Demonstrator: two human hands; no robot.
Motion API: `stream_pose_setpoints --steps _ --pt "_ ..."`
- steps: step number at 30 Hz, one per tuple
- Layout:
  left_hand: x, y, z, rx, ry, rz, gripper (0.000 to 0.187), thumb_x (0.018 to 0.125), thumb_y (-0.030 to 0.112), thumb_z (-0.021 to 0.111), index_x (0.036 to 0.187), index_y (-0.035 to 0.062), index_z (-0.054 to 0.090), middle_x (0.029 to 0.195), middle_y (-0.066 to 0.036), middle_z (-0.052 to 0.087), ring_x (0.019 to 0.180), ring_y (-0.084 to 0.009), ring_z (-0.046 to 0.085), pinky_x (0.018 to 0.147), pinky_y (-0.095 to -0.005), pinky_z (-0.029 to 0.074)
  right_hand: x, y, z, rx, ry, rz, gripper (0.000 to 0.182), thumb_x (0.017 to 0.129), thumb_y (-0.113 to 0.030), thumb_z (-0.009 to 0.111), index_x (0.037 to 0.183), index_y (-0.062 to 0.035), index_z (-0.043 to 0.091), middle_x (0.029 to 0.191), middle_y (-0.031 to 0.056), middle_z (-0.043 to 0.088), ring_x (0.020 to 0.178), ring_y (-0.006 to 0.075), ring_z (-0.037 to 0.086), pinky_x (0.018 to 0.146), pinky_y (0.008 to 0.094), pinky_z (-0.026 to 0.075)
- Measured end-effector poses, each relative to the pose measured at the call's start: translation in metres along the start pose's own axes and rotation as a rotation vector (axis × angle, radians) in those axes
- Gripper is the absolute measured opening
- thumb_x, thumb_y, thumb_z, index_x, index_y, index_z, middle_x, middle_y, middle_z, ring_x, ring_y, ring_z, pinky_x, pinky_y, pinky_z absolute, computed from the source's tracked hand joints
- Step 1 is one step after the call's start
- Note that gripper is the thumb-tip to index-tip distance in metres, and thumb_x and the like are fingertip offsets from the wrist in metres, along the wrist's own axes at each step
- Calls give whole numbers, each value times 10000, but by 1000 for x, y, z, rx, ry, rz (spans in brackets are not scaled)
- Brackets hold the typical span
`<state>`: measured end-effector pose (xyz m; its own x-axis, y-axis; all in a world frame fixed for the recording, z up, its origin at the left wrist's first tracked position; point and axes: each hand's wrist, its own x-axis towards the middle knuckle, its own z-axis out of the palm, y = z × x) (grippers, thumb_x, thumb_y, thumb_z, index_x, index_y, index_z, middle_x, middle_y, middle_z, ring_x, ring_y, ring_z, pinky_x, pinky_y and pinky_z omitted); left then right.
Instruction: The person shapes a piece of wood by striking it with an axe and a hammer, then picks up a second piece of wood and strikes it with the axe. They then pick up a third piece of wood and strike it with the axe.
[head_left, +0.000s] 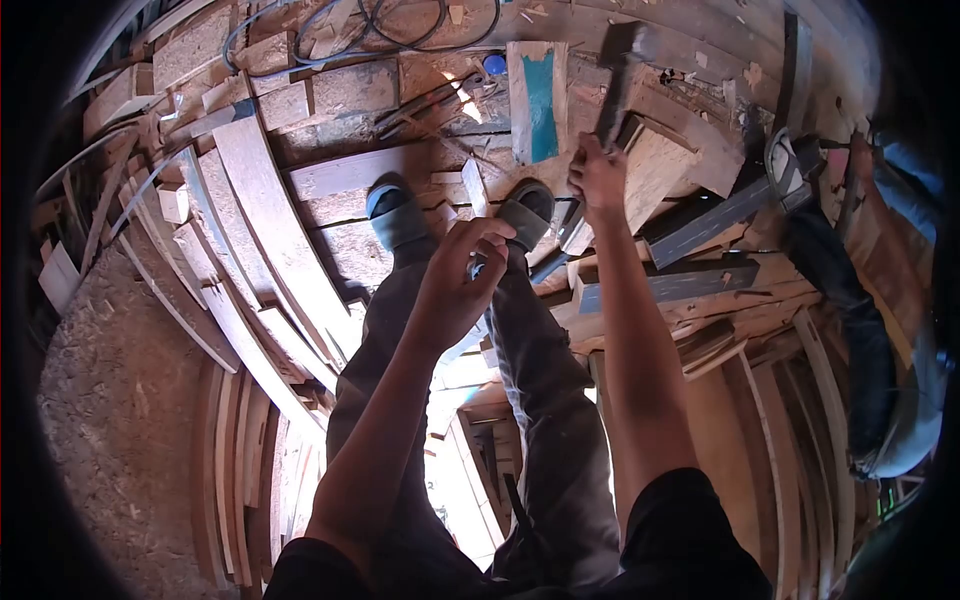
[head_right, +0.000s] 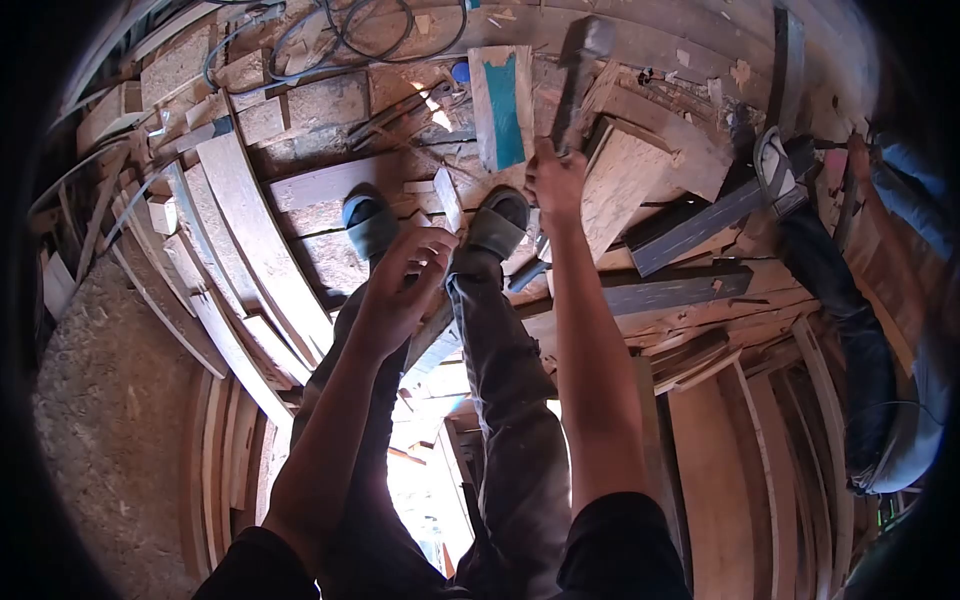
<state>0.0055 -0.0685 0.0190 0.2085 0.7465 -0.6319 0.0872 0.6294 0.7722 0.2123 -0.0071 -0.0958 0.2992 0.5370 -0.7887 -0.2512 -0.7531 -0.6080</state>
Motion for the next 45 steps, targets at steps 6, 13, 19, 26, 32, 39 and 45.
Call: stream_pose_setpoints --steps 6,13,19,26,32,39,45 --pt "3 -1 -2 -15 4 -26 202 870 41 543 1066 14 582 949 -84 569 849 -144 583 795 -286 459 -50 -145 18 8 -30 -658 449 880 -455 610 661 -105 433 503 -19 379 368 62 348 322 234 214" --pt "8 3 -4 -45 9 -9 189 903 74 545 1082 30 583 979 -64 585 866 -135 586 795 -282 465 -28 -113 22 -74 -40 -575 285 920 -217 565 688 -90 460 514 -26 421 374 77 375 342 245 292" --pt "11 -2 -7 -9 -40 -51 196 954 117 526 1134 60 577 1085 -54 608 939 -127 586 826 -277 460 24 -28 -21 -208 -188 350 266 904 -190 522 666 -140 414 487 -56 296 366 67 292 344 262 230" --pt "11 0 -1 -27 -59 -82 200 944 127 532 1124 49 570 1049 -58 607 934 -136 588 822 -287 465 19 -18 -34 110 -356 422 330 914 -203 505 630 -175 340 503 -69 222 376 57 209 377 245 193" --pt "14 4 7 -48 -109 -134 210 953 128 525 1148 61 565 1092 -41 598 972 -131 574 841 -278 448 -10 -18 -20 239 -311 319 307 907 -234 549 650 -158 400 496 -60 286 371 58 264 357 239 222" --pt "17 6 16 -65 -86 -71 202 909 112 549 1095 37 573 989 -72 602 910 -157 588 828 -305 471 -64 -126 -31 121 -75 -471 275 933 -290 560 754 -95 485 501 -36 372 365 60 315 322 234 234" --pt "21 -25 10 -49 -66 -128 203 939 123 539 1121 41 575 1012 -39 601 929 -126 578 815 -271 447 -78 -234 -16 132 -281 -870 396 965 -389 419 676 -121 382 517 -20 289 428 93 246 431 247 244"
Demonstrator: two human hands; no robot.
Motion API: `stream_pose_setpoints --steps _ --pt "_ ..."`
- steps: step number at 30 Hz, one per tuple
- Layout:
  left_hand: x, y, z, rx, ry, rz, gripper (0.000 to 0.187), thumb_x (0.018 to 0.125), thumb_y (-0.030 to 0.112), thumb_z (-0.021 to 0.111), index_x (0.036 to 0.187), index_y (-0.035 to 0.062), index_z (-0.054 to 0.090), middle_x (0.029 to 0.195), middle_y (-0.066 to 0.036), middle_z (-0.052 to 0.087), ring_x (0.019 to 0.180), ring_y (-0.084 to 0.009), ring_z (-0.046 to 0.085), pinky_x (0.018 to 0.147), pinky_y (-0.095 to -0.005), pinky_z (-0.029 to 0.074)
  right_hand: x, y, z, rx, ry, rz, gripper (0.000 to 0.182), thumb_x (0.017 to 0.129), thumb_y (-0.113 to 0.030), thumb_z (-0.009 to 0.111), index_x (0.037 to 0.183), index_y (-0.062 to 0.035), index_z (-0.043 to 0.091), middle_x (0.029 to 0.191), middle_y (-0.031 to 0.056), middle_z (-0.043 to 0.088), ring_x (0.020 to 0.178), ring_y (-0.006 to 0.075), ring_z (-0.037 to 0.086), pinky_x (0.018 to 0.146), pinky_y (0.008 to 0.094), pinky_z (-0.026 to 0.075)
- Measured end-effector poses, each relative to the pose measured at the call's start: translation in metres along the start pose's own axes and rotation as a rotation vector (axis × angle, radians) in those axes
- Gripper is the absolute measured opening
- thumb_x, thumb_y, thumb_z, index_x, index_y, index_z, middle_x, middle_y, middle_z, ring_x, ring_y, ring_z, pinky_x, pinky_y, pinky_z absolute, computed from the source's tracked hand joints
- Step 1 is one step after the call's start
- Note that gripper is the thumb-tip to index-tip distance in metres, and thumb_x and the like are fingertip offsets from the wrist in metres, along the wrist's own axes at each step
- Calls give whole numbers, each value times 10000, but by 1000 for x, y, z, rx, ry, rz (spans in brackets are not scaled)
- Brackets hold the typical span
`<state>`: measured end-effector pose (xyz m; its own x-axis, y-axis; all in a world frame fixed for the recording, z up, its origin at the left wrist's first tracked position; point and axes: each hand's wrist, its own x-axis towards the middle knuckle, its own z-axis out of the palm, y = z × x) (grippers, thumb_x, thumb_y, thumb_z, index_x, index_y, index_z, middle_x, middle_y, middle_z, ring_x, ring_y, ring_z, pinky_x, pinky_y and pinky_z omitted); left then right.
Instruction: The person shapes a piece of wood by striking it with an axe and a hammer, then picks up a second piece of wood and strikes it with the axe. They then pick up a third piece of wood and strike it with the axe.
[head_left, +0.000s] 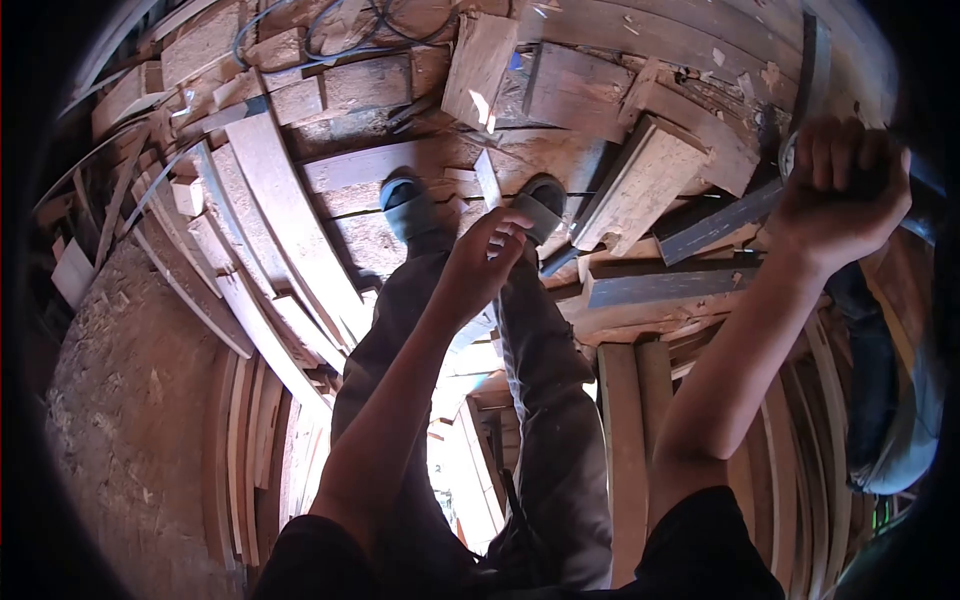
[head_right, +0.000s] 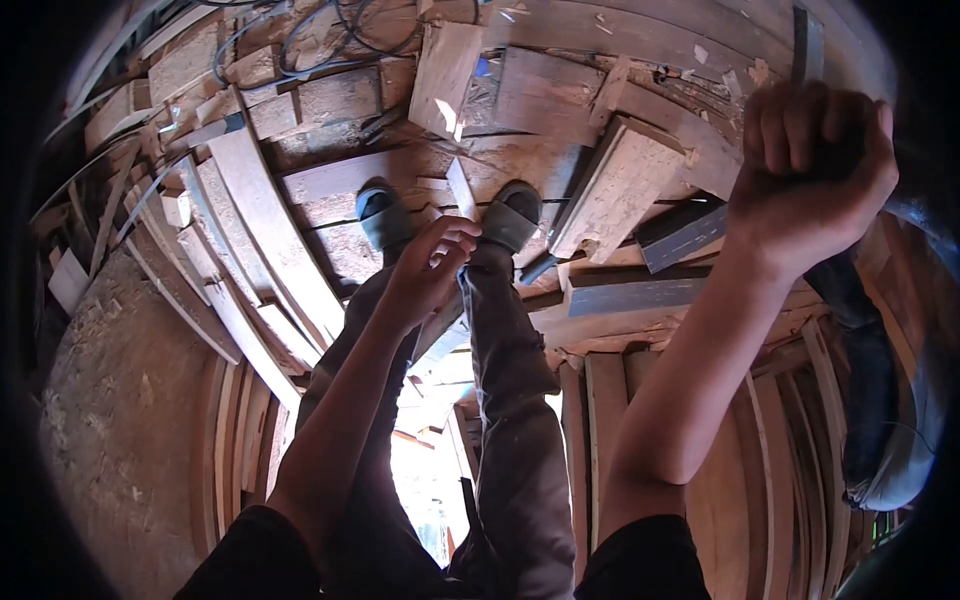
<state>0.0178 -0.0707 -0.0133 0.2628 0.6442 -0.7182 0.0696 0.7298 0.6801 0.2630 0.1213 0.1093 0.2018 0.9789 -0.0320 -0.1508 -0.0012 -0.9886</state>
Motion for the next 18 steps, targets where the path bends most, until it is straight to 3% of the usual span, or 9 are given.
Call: stream_pose_setpoints --steps 4,5,6,7,10,13,17,18 --pt "32 -50 -24 22 179 -17 181 905 95 551 1076 51 590 960 -57 630 880 -158 603 796 -301 482 -27 34 8 85 -16 120 387 964 -369 412 661 -135 353 485 -25 248 419 111 246 443 264 254" --pt "52 -58 -31 15 232 -36 177 901 88 550 1068 57 597 944 -53 636 866 -155 606 786 -299 485 -47 46 6 64 -10 222 391 965 -366 430 658 -138 348 460 -35 232 383 100 233 411 261 243" --pt "78 -72 -36 109 346 70 168 892 85 554 1047 61 612 896 -66 637 858 -159 607 783 -294 482 -70 63 -5 285 42 352 397 967 -357 452 650 -142 347 448 -43 244 351 83 222 381 253 234" --pt "103 -67 -45 299 427 119 202 867 140 594 1055 70 617 907 -79 639 860 -231 621 811 -335 490 -87 71 -10 262 98 528 396 965 -370 473 653 -152 363 453 -53 257 350 64 226 364 244 228" --pt "198 -83 -84 605 521 203 459 808 298 675 1165 34 560 1154 -178 589 1039 -371 575 894 -442 465 -148 127 -22 119 341 901 390 950 -308 476 614 -134 380 437 -37 287 336 83 265 346 255 235" --pt "276 -85 -110 954 638 254 766 745 485 727 1275 -12 484 1345 -262 463 1202 -404 493 962 -474 438 -212 162 -43 150 306 1172 377 954 -298 443 618 -145 367 436 -23 277 336 102 271 370 265 270" --pt "307 -87 -120 1121 389 -78 919 677 595 758 1312 4 452 1293 -244 514 1207 -386 504 976 -492 433 -293 181 -66 28 358 1327 363 930 -228 508 619 -131 348 446 -4 305 328 107 298 341 285 262" --pt "307 -90 -117 1015 420 -13 806 693 516 777 1237 3 476 1167 -227 560 1090 -376 549 912 -484 451 -300 179 -65 -35 358 1356 363 926 -213 520 620 -129 344 449 1 313 326 108 307 334 290 258"
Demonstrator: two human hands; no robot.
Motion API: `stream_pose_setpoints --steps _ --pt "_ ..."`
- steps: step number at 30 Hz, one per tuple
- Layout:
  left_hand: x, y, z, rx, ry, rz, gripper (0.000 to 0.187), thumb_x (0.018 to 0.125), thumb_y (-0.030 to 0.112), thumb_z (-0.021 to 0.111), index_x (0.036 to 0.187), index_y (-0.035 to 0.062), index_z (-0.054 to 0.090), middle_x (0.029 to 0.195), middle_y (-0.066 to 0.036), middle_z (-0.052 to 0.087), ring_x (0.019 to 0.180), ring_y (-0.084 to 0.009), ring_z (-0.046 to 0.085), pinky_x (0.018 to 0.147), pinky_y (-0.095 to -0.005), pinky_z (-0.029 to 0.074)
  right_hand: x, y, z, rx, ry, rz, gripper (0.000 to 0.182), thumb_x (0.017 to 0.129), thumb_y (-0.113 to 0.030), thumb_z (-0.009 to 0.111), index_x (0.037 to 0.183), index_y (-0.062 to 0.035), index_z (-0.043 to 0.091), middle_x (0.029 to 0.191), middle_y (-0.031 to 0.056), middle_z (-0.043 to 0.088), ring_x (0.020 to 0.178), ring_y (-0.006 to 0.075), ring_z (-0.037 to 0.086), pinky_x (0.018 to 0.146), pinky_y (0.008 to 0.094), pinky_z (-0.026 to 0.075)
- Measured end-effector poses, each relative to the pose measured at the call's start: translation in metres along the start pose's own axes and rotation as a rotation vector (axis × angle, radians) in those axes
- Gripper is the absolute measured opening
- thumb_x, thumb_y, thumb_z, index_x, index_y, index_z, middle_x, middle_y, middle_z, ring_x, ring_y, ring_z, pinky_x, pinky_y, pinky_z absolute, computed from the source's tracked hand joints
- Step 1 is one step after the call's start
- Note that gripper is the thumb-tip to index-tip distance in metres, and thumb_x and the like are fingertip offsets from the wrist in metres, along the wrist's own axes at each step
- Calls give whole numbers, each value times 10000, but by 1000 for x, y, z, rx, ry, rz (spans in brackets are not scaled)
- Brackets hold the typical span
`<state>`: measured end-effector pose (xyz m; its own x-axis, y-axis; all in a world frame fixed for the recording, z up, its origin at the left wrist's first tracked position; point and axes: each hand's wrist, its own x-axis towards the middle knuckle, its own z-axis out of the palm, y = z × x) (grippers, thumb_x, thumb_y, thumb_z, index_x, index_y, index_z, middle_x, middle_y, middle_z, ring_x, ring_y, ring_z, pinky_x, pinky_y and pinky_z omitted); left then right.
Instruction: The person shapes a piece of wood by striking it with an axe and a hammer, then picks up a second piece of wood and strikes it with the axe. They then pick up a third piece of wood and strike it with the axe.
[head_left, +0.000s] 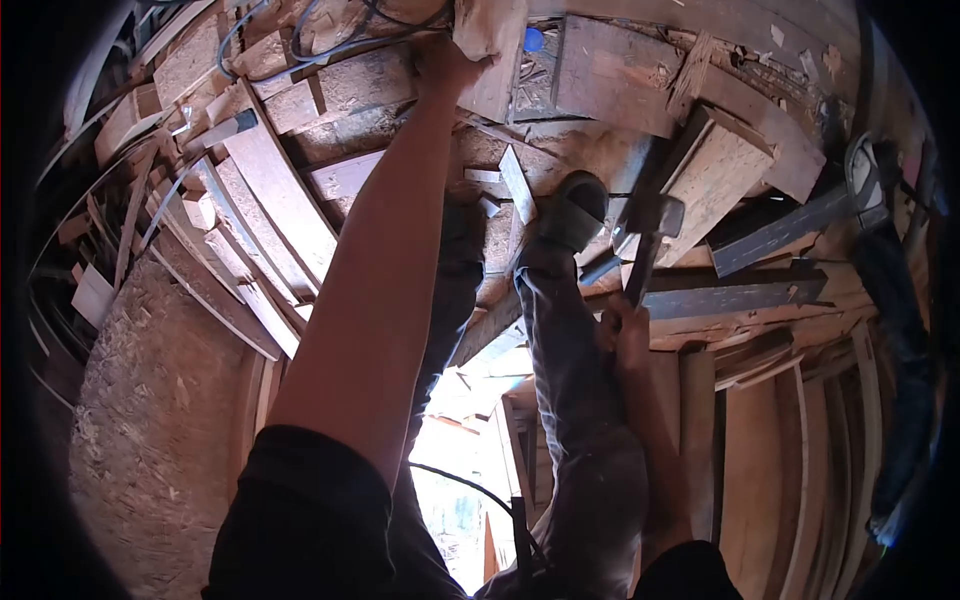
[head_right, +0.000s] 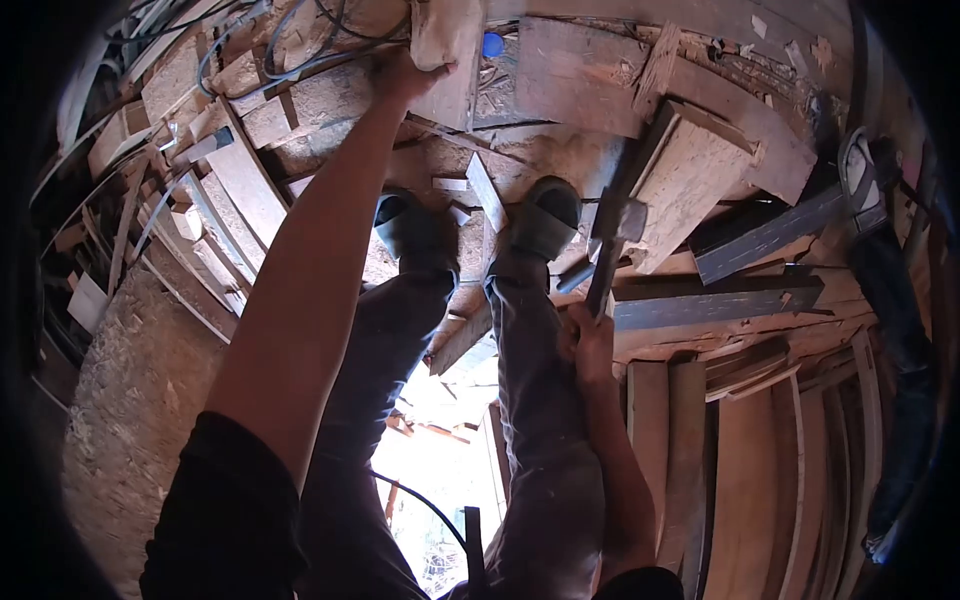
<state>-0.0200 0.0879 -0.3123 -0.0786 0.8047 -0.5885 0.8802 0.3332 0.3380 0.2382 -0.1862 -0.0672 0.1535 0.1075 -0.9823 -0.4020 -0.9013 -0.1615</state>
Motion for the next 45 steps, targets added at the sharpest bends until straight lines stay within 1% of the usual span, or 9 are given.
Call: stream_pose_setpoints --steps 9,12,16,20,25,32,36,41,45 --pt "-89 73 -36 -708 209 255 417 782 162 755 1052 6 478 982 -181 646 901 -298 648 813 -361 489 1 -51 6 -34 52 -164 313 913 -237 550 658 -102 427 455 -7 323 330 97 320 329 266 245" --pt "-113 84 -60 -1116 10 186 456 792 198 767 1102 17 485 957 -136 660 872 -235 648 805 -343 490 -8 -84 17 68 10 -170 305 923 -267 537 684 -103 443 451 -12 315 328 94 305 330 265 235" --pt "-115 106 -52 -824 -156 250 528 835 349 731 1210 47 514 1033 -103 649 926 -160 615 820 -296 477 -13 -96 19 191 -33 -176 300 932 -296 529 717 -102 455 443 -17 301 321 92 282 331 262 228" --pt "-86 108 4 -344 -150 219 569 773 447 744 1184 81 599 1032 -166 674 949 -261 651 833 -368 494 -13 -83 10 183 19 -197 322 934 -284 570 696 -98 458 456 -32 339 331 69 300 327 248 244" --pt "-100 127 25 -508 -124 219 507 737 349 797 1109 49 629 884 -192 684 845 -317 676 763 -385 521 -14 -54 -6 134 32 -142 323 938 -279 593 709 -110 441 445 -18 325 321 74 283 315 248 222" --pt "-131 117 8 -642 -155 202 321 865 232 682 1105 39 591 1013 -140 681 898 -238 677 772 -345 526 -20 -62 -2 42 3 -152 308 927 -234 609 705 -99 445 487 -28 346 350 65 317 326 241 233" --pt "-200 78 -58 -691 -290 262 315 916 216 624 1178 55 556 1050 -71 647 948 -194 639 813 -311 499 -48 -134 7 -45 -71 -430 231 958 -215 545 782 -75 493 612 -6 457 414 65 370 349 232 262" --pt "-329 54 -145 -1003 -269 -233 298 946 247 576 1162 44 551 1049 -71 616 937 -149 618 812 -302 494 -144 -250 43 -4 -173 -1185 329 934 -351 488 703 -127 415 473 8 385 345 82 287 289 263 209" --pt "-398 43 -148 -1266 -61 -454 237 944 198 555 1122 41 555 982 -58 601 872 -141 611 776 -279 494 -139 -272 73 78 -305 -1497 307 913 -313 439 672 -137 367 489 -18 302 396 87 250 362 270 184"
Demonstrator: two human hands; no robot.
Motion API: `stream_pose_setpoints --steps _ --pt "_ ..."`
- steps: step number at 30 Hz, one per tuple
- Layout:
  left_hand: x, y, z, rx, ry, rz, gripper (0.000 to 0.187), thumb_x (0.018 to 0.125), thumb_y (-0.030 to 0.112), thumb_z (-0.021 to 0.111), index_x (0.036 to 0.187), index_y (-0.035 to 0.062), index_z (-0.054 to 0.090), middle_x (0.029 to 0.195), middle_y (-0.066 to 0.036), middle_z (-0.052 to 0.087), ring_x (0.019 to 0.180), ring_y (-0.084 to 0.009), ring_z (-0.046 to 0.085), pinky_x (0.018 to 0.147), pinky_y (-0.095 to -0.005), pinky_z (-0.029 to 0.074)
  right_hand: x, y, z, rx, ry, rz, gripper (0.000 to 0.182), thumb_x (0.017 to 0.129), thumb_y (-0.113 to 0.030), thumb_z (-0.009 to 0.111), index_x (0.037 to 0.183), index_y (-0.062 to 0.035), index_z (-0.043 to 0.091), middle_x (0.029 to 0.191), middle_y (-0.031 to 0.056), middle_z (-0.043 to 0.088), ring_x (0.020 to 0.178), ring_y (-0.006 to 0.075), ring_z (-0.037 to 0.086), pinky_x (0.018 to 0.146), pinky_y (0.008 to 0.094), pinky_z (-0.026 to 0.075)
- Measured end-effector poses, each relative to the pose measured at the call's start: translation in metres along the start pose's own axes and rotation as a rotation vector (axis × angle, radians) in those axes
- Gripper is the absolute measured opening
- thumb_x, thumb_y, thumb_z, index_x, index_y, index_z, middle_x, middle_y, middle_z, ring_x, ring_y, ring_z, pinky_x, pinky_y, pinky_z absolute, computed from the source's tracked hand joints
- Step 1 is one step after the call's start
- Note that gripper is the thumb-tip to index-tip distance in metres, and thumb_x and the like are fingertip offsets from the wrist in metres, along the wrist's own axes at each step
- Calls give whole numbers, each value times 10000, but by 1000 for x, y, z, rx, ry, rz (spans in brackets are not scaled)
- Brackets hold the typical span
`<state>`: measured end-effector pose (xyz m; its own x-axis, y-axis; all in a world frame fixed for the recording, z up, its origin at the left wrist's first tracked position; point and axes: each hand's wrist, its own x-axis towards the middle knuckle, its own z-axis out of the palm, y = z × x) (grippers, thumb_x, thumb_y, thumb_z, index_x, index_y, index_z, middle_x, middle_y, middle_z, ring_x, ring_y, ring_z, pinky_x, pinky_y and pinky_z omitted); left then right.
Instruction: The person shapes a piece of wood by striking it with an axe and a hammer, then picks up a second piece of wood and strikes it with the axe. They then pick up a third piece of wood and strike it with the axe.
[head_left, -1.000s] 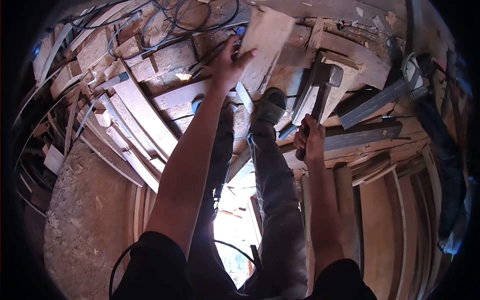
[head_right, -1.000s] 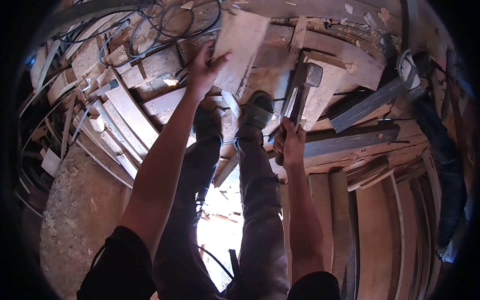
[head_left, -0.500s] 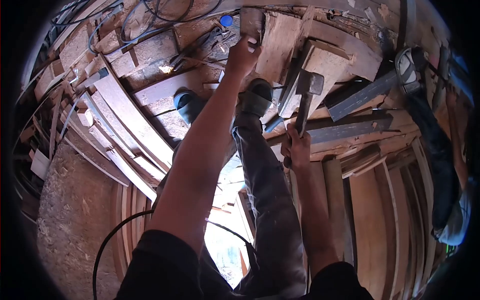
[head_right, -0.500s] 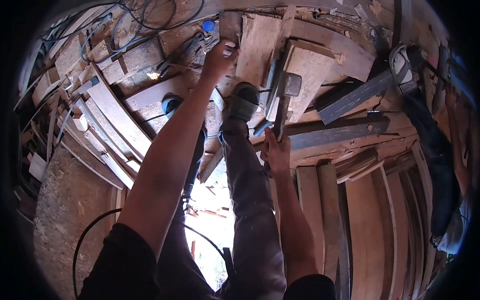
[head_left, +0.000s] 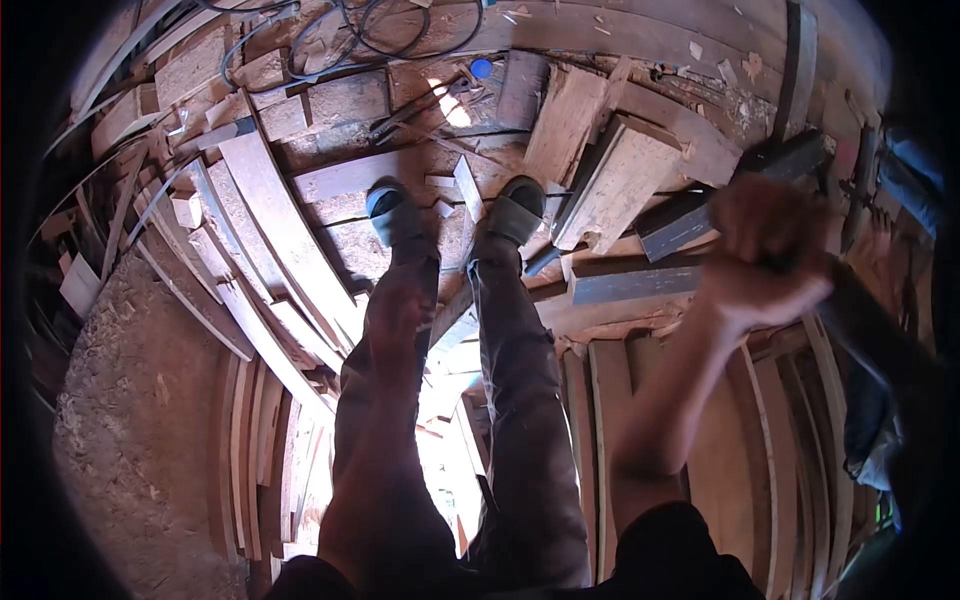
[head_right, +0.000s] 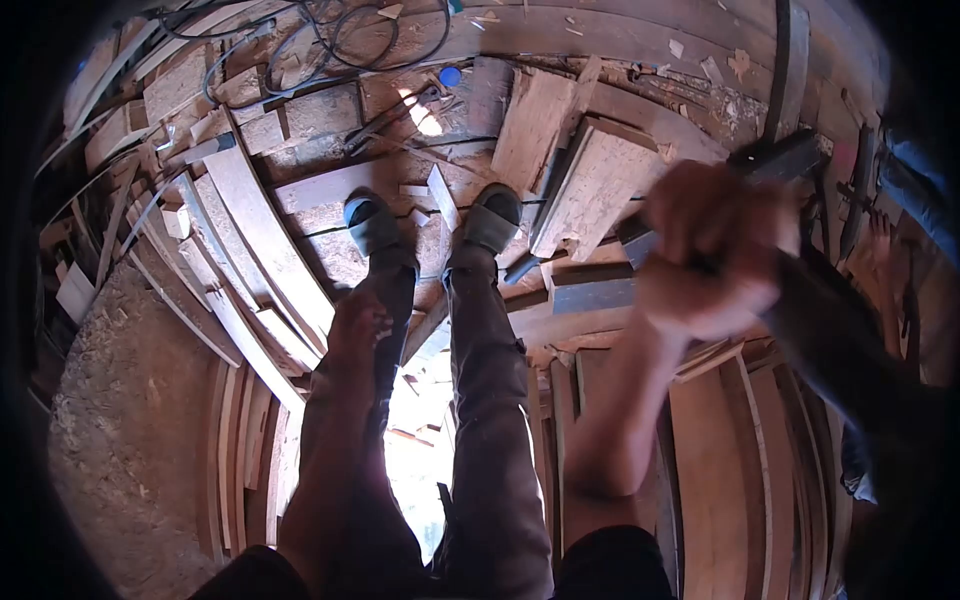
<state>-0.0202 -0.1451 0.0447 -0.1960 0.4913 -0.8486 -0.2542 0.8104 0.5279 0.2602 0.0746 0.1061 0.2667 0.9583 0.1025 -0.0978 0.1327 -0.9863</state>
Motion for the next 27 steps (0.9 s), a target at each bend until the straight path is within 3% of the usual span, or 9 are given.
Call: stream_pose_setpoints --steps 2,5,6,7,15,19,21,23,27 --pt "-1 -4 8 -10 15 -46 215 945 179 544 1111 44 557 965 -54 590 854 -136 602 761 -277 493 -47 72 -7 -107 62 107 273 899 -280 473 688 -128 392 549 -3 335 461 101 297 406 275 233" --pt "3 10 18 33 -28 3 195 938 144 535 1092 27 560 953 -54 591 836 -121 589 746 -269 481 -176 212 -30 -35 317 1032 203 890 -221 560 746 -104 479 709 32 450 624 130 433 502 296 375" --pt "4 12 20 57 -59 37 191 934 131 532 1085 17 561 951 -54 594 831 -115 584 743 -265 475 -179 222 -32 33 164 1461 251 865 -202 572 657 -127 452 529 9 362 400 142 348 392 316 321" --pt "4 9 18 8 -60 29 190 935 130 532 1085 17 561 952 -56 595 830 -115 582 743 -266 474 -180 226 -37 374 98 1557 317 843 -196 586 597 -144 391 448 -21 265 315 119 227 338 324 243" --pt "2 7 12 -141 -82 -9 182 945 135 531 1103 48 559 937 -41 582 846 -113 585 762 -261 476 -178 210 10 -167 111 1348 361 853 -203 580 586 -157 342 479 -55 328 345 57 321 326 254 244" --pt "5 15 15 -137 -100 5 180 941 120 526 1099 42 563 921 -44 594 832 -113 587 753 -261 473 -200 232 -38 -821 -128 964 329 819 -270 594 671 25 588 571 199 587 492 347 602 489 432 469" --pt "4 16 15 -163 -102 -3 174 934 105 515 1083 31 566 901 -51 609 821 -113 586 746 -263 462 -193 214 -69 -992 -156 1008 354 802 -294 597 783 57 636 701 284 607 734 425 649 651 457 499" --pt "2 17 15 -160 -123 -1 173 937 116 519 1083 36 566 910 -46 608 825 -109 586 745 -261 459 -175 180 -82 -1215 -215 913 346 805 -291 603 753 50 628 683 261 613 772 413 657 653 453 491" --pt "0 3 15 -168 -177 -34 174 948 143 529 1083 39 566 929 -37 605 829 -106 583 741 -258 455 -175 137 -107 -1137 -302 958 330 821 -274 598 759 49 624 661 230 617 703 388 655 630 443 478"
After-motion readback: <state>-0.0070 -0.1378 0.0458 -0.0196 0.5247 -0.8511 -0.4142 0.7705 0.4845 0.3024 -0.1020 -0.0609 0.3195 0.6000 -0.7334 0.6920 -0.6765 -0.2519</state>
